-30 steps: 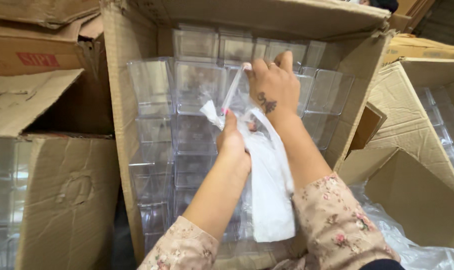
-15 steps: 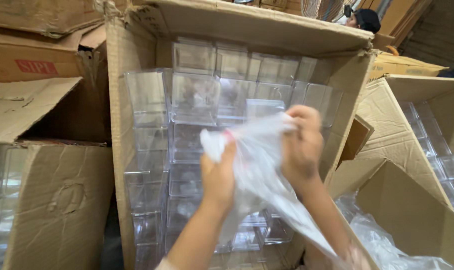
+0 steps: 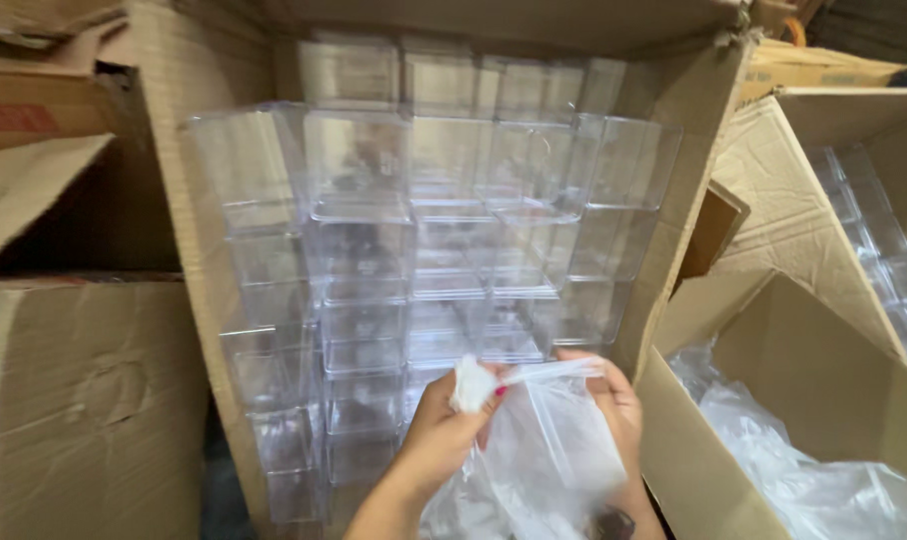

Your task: The person sits on the floor between cartons and unpacks clear plastic storage boxes from a cardboard box. They pull a plastic bag off each box, gather the bags, and place the wrapped bags into a second carton beside them.

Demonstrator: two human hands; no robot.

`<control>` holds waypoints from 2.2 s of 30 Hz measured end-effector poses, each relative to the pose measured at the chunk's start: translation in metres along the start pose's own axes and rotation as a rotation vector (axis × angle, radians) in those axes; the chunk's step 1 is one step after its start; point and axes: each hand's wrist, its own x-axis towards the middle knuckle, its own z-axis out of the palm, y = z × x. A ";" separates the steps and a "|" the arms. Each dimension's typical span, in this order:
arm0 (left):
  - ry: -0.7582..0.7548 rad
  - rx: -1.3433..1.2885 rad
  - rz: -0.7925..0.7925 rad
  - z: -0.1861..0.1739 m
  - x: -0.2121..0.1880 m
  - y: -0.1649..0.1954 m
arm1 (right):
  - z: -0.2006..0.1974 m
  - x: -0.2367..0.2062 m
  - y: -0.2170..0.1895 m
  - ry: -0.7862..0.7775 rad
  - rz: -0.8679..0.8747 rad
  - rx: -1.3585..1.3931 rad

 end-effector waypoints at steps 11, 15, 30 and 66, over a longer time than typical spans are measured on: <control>-0.033 -0.462 -0.022 -0.002 -0.027 0.020 | -0.114 0.010 -0.117 0.535 -0.707 -0.213; 0.188 -0.602 -0.090 -0.011 -0.026 0.017 | -0.137 0.009 -0.136 0.650 -0.813 -0.314; 0.206 -0.424 -0.040 -0.008 -0.035 -0.012 | 0.052 -0.034 -0.058 -0.220 -0.156 -0.268; 0.292 -0.899 -0.493 -0.008 -0.043 0.000 | 0.083 -0.036 -0.060 0.336 0.649 0.313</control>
